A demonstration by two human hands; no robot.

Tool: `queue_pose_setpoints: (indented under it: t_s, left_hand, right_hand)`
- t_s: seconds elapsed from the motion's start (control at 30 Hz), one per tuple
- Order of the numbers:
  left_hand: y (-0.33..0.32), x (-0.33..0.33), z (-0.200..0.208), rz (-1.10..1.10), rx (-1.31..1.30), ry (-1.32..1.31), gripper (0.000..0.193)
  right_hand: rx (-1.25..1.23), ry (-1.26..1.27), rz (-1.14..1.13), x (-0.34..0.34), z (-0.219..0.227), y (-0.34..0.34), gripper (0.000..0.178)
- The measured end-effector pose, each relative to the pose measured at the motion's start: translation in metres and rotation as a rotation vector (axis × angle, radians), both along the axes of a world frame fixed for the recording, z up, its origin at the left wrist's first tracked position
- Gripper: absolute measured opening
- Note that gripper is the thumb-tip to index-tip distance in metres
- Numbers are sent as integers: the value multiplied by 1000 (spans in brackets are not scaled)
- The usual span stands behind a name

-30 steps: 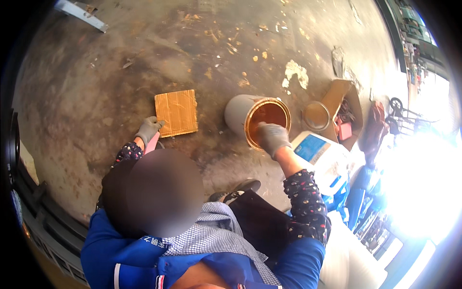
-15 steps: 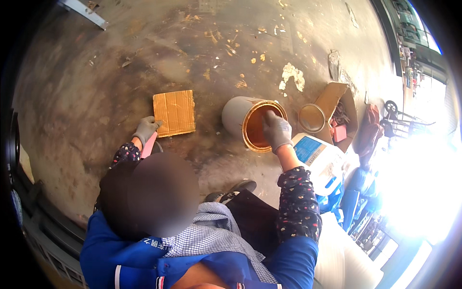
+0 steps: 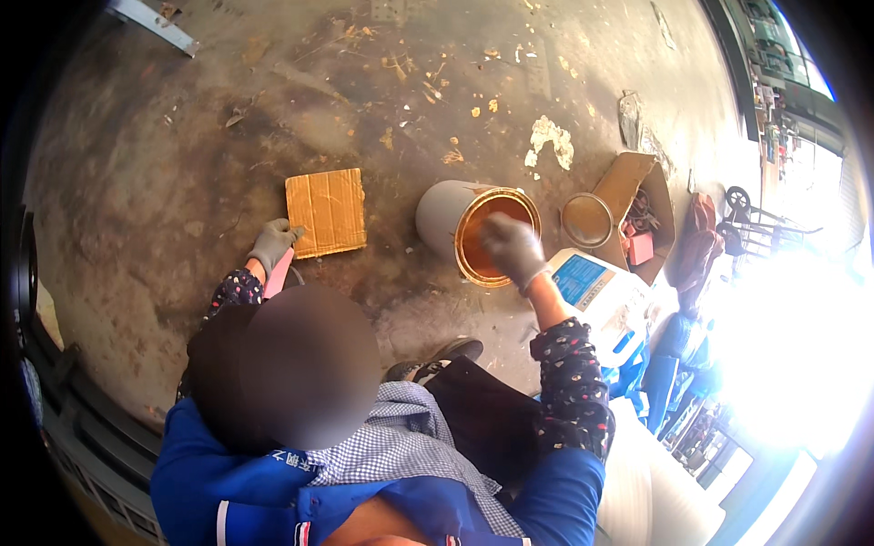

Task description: The person scoops a gold-colored paste from a container onto a square sheet and uses a pink sponge to rub the paste onto a dark metal gate. The person repeatedly applies the paste to different sections of the gate's vertical bars and decorative elements.

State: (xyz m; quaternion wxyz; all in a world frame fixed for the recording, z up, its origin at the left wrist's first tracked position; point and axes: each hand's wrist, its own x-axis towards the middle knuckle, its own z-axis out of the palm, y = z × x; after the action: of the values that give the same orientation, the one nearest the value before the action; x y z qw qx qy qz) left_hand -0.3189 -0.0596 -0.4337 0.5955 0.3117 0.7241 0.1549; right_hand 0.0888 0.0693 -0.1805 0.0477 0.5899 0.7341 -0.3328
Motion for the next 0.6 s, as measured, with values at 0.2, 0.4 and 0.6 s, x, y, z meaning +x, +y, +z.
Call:
queue_pose_setpoints:
  t_s: [0.2, 0.4, 0.6]
  left_hand:
    - [4, 0, 7, -6, 28, 25, 27]
    - [7, -2, 11, -74, 12, 87, 24]
    - [9, 1, 35, 105, -87, -88, 27]
  right_hand:
    - [-267, -493, 274, -19, -1, -7, 24]
    - [3, -485, -49, 10, -11, 9, 30]
    - [-53, 130, -219, 7, -3, 3, 33]
